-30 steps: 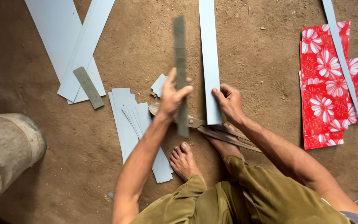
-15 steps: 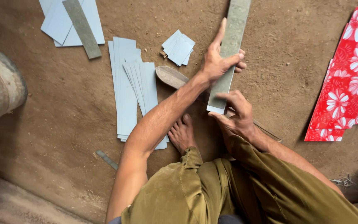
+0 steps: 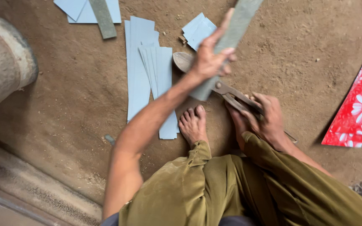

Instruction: The person sits on a dirt floor and uses large shears to cut long strips of light blue paper into shorter pieces. They repeatedly pick up a strip, cut it, and set the pieces aside, occasionally stacking the cut pieces. Later, they cut similar strips of blue patterned paper in the same manner.

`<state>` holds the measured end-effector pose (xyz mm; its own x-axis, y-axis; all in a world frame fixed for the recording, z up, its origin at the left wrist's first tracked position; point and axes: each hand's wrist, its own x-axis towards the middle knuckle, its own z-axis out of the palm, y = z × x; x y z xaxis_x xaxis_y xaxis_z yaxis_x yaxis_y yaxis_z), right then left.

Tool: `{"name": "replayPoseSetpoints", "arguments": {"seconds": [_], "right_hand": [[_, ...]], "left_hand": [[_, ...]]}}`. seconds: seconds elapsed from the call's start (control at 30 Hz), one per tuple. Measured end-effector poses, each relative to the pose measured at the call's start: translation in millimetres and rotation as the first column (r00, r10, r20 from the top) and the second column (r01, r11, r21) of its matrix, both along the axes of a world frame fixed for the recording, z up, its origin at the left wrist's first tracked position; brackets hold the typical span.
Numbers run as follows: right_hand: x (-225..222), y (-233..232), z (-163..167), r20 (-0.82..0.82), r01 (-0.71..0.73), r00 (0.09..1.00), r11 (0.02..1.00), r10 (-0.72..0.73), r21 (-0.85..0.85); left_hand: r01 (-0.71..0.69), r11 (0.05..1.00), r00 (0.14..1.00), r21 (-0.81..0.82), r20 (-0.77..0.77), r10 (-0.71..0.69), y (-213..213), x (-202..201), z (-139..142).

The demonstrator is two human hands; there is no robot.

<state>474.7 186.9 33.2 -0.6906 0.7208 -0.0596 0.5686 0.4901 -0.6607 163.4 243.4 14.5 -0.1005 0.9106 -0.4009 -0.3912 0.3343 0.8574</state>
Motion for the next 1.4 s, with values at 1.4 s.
{"name": "replayPoseSetpoints", "arguments": {"seconds": [1.4], "right_hand": [[89, -14, 33, 0.656, 0.188, 0.751, 0.925, 0.081, -0.33]], "left_hand": [[-0.194, 0.973, 0.969, -0.128, -0.18, 0.17, -246, -86, 26]]}}
